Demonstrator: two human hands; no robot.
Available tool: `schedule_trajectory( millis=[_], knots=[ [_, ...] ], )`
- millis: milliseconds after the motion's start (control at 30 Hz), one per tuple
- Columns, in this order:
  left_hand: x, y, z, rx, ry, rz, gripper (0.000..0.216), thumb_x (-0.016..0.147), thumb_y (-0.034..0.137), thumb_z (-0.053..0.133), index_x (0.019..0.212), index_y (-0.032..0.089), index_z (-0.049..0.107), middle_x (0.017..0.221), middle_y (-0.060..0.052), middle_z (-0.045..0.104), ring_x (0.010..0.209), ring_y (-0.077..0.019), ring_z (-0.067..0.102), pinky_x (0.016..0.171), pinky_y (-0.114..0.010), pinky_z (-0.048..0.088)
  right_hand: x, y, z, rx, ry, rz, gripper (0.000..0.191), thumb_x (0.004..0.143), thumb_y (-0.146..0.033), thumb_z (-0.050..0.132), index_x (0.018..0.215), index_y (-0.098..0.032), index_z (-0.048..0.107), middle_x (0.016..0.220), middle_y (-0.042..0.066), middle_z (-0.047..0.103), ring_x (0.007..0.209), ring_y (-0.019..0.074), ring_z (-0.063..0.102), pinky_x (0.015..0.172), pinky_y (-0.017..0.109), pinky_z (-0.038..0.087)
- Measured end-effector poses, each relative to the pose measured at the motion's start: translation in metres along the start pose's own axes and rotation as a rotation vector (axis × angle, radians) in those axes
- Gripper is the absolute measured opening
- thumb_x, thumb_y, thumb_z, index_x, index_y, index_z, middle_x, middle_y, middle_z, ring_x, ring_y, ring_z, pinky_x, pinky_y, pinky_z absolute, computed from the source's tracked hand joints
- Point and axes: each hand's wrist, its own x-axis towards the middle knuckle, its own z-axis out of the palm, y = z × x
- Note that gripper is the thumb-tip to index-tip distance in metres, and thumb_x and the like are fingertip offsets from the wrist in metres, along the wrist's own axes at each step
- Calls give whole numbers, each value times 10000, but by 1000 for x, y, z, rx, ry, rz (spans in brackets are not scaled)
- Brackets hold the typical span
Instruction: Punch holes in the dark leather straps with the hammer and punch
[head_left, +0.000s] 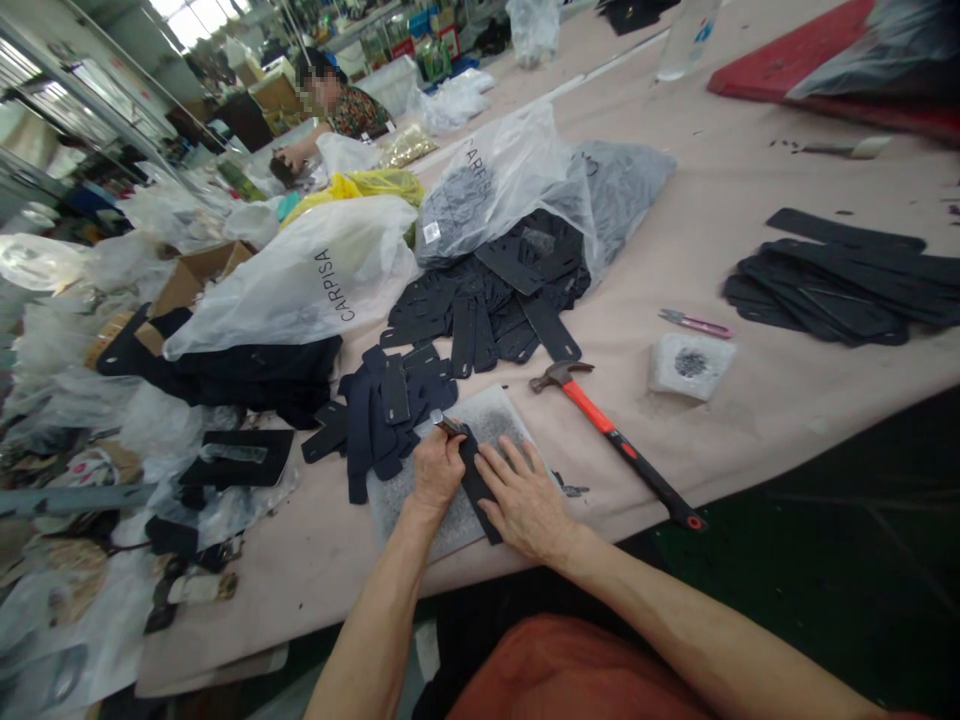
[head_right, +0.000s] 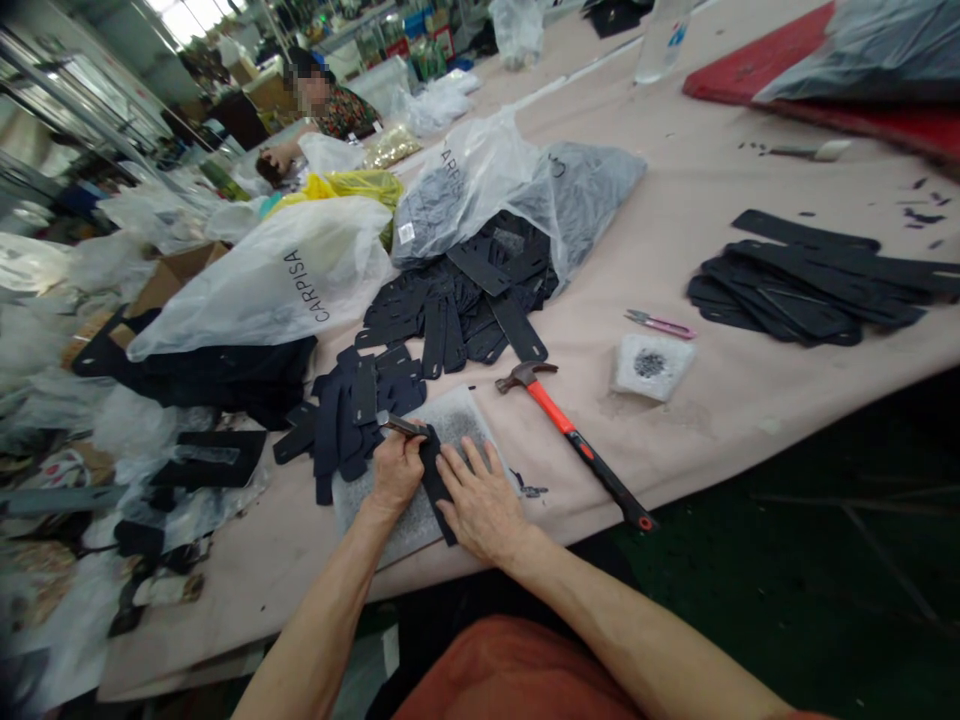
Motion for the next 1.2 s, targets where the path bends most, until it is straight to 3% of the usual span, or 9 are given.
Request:
schedule_trajectory(
  millis=[167, 300, 433, 600, 700, 900, 1000, 1100, 1200],
  knots=[
    [-2, -1, 1, -2, 21, 17, 225, 920, 212, 432, 1011, 174, 634, 996, -94, 725, 927, -218, 689, 835, -325, 542, 0, -4, -2, 20, 4, -3, 562, 907, -390, 516, 1423, -180, 446, 1502, 88, 409, 1403, 344, 267, 1143, 565, 160],
    [-3, -3, 3, -68, 32, -2, 209, 908, 209, 450, 1012, 181, 628, 999, -88, 723, 934, -215, 688, 846, -324, 540, 0, 6, -21, 39, 34, 6, 466, 910, -345, 504, 1349, -187, 511, 1448, 108, 465, 1346, 315, 351, 1103, 525, 250],
    [-3, -3, 1, -134, 23, -41, 195, 896, 198, 473, 1022, 196, 622, 991, -70, 722, 916, -207, 688, 846, -318, 536, -7, 48, -55, -126, 129, 260, 408, 899, -303, 514, 1277, -151, 526, 1354, 166, 502, 1196, 316, 464, 980, 455, 363],
    [-2, 1, -2, -104, 11, -50, 160, 879, 187, 492, 975, 194, 620, 938, -69, 713, 881, -213, 685, 814, -317, 535, -25, 104, -76, -289, -60, 553, 231, 856, -301, 567, 1017, -135, 572, 992, 151, 596, 913, 273, 559, 737, 355, 410],
    [-3, 3, -2, -94, -5, -62, 148, 881, 190, 498, 978, 190, 609, 926, -71, 707, 883, -212, 681, 810, -313, 531, -29, 114, -78, -26, -141, 716, 123, 846, -295, 561, 868, -177, 533, 808, 67, 578, 729, 201, 556, 620, 301, 392],
    [-5, 4, -1, -74, 5, -78, 136, 884, 194, 504, 980, 194, 601, 898, -58, 702, 859, -205, 675, 786, -304, 521, -33, 95, -75, 1264, -212, 1002, 128, 842, -297, 546, 832, -196, 468, 654, -44, 494, 464, 79, 449, 452, 217, 403],
    [-6, 5, -2, -63, 15, -78, 125, 882, 194, 508, 966, 190, 601, 862, -55, 697, 838, -207, 676, 758, -300, 517, -32, 80, -74, 1337, -136, 1080, 148, 868, -323, 513, 814, -192, 468, 588, -76, 423, 384, 47, 348, 361, 169, 295],
    [-7, 6, -2, -61, 30, -81, 113, 874, 181, 514, 939, 192, 605, 832, -50, 694, 819, -204, 679, 734, -292, 514, -20, 63, -93, 1116, -49, 1006, 242, 900, -421, 444, 800, -202, 470, 556, -83, 402, 359, 55, 320, 336, 172, 247],
    [-7, 6, -2, -63, 54, -67, 113, 865, 167, 515, 926, 186, 609, 814, -54, 693, 794, -206, 679, 711, -292, 514, 2, 40, -140, 753, 69, 671, 327, 913, -507, 406, 788, -214, 480, 541, -71, 414, 387, 86, 365, 367, 207, 272]
  ],
)
